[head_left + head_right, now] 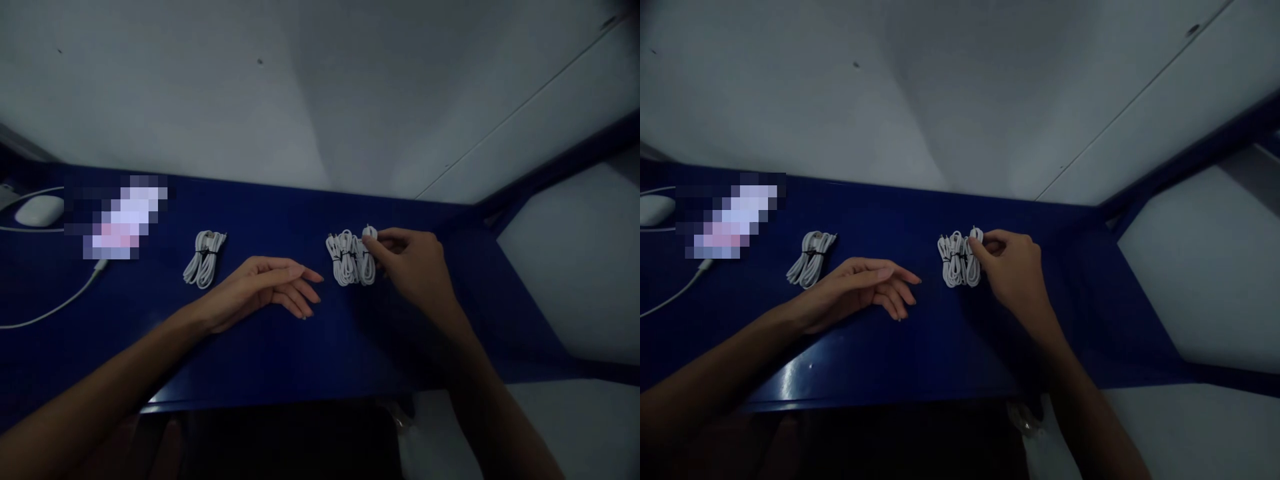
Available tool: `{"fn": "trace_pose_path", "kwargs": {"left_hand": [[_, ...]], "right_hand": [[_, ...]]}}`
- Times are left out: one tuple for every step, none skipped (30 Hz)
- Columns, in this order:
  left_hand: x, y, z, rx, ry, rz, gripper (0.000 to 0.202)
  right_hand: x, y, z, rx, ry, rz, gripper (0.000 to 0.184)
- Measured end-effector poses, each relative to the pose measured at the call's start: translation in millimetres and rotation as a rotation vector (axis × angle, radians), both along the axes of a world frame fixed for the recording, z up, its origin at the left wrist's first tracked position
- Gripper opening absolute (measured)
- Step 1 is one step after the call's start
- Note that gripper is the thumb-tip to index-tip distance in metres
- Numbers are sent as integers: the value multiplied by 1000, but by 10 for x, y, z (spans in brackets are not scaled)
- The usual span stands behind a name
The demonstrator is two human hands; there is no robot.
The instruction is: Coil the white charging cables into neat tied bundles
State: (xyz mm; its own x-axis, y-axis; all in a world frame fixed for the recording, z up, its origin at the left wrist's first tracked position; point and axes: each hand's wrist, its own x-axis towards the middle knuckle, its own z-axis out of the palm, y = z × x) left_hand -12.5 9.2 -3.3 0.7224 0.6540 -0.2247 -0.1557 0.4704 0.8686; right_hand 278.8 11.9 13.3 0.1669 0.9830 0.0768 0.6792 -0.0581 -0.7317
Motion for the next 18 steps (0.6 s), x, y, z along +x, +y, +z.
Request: {"fn": "trace_pose_path", "kwargs": {"left_hand": [[0,1,-5,-3,-6,-2,38],[0,3,-12,-8,-14,-4,38],[1,5,-19,-11,-22,-5,38],[1,6,-25,-14,-31,-4,39],[0,7,-30,-14,-39,-5,39],[-2,8,-34,-13,-45,-7,40],[-4,8,-36,-12,-51,-9,41],[-7,8,-36,-13,-54,-11,41],[-10,9,-35,-13,-56,-11,42],[-12,10,-34,-15,-57,-12,43],[-13,10,-34,-16,-57,-11,44],[-13,11,-35,-17,-59,-11,45],[-12,11,-37,-17,-60,-12,45],[-10,11,-40,-15,-61,-15,45],[-7,9,-44,-14,-63,-17,46],[-5,8,-49,-13,-66,-19,46],[-3,6,-53,-12,-70,-20,46],[-2,5,-56,-11,-73,-21,47]], "right_hand": [[11,-1,16,40,20,10,31],[22,-5,34,92,53,19,29],[31,-10,52,153,89,21,26],[39,-17,67,217,118,18,24],[44,-27,77,277,135,4,22],[47,-39,80,328,135,-12,21],[49,-54,76,369,120,-30,21],[48,-71,63,394,100,-49,21],[45,-89,40,403,87,-67,20],[40,-108,10,400,87,-90,20],[34,-125,-27,387,94,-114,21],[25,-140,-67,369,105,-138,21],[15,-153,-109,346,114,-158,22],[3,-163,-150,324,117,-175,23],[-12,-171,-187,309,116,-188,23],[-30,-179,-218,302,110,-200,23],[-52,-187,-243,306,101,-210,23],[-78,-196,-261,316,92,-217,23]]}}
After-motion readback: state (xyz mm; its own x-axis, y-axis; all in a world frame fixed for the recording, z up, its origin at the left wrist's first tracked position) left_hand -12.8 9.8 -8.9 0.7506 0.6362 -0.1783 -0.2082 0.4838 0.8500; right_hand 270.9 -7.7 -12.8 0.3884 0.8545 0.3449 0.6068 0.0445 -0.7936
